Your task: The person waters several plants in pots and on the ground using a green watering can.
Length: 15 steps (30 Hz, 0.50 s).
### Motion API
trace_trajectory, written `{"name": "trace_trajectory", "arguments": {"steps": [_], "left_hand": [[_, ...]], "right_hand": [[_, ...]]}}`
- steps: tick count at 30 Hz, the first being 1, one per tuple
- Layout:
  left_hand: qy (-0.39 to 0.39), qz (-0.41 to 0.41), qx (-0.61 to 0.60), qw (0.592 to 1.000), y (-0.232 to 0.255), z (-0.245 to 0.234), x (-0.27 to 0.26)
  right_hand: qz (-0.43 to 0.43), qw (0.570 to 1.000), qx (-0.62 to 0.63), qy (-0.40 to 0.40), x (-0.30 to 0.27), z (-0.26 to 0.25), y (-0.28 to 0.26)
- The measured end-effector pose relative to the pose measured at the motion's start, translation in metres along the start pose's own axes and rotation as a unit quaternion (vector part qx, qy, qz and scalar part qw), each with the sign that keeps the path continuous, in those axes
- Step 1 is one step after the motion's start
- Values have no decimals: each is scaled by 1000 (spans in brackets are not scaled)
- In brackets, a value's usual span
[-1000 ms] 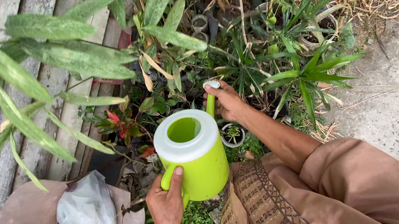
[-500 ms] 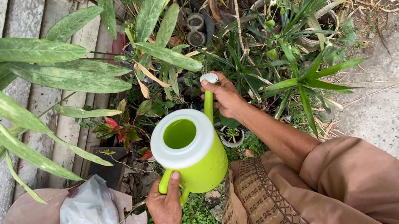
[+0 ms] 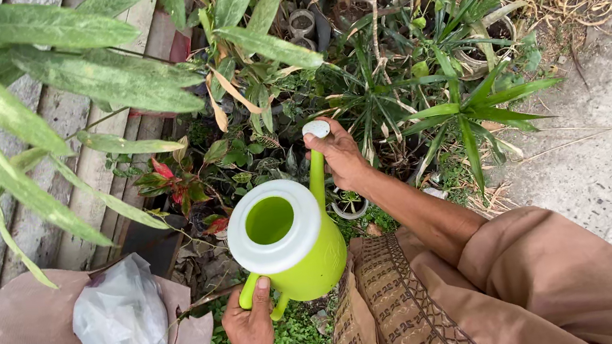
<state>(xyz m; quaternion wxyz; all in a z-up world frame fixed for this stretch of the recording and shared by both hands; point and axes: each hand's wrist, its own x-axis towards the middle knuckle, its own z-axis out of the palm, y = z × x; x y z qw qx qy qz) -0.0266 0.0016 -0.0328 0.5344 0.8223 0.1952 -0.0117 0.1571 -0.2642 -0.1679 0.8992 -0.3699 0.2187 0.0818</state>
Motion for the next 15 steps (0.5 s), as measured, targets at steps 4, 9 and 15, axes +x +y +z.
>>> {"name": "trace_trajectory", "arguments": {"steps": [4, 9, 15], "left_hand": [[6, 9, 6, 1000, -3, -8, -9], [11, -4, 6, 1000, -5, -14, -18], [5, 29, -18, 999, 3, -16, -17]], "right_hand": [[28, 999, -19, 10, -13, 7, 4], [20, 1000, -17, 2, -23, 9, 10], [42, 999, -23, 17, -30, 16, 2]]}}
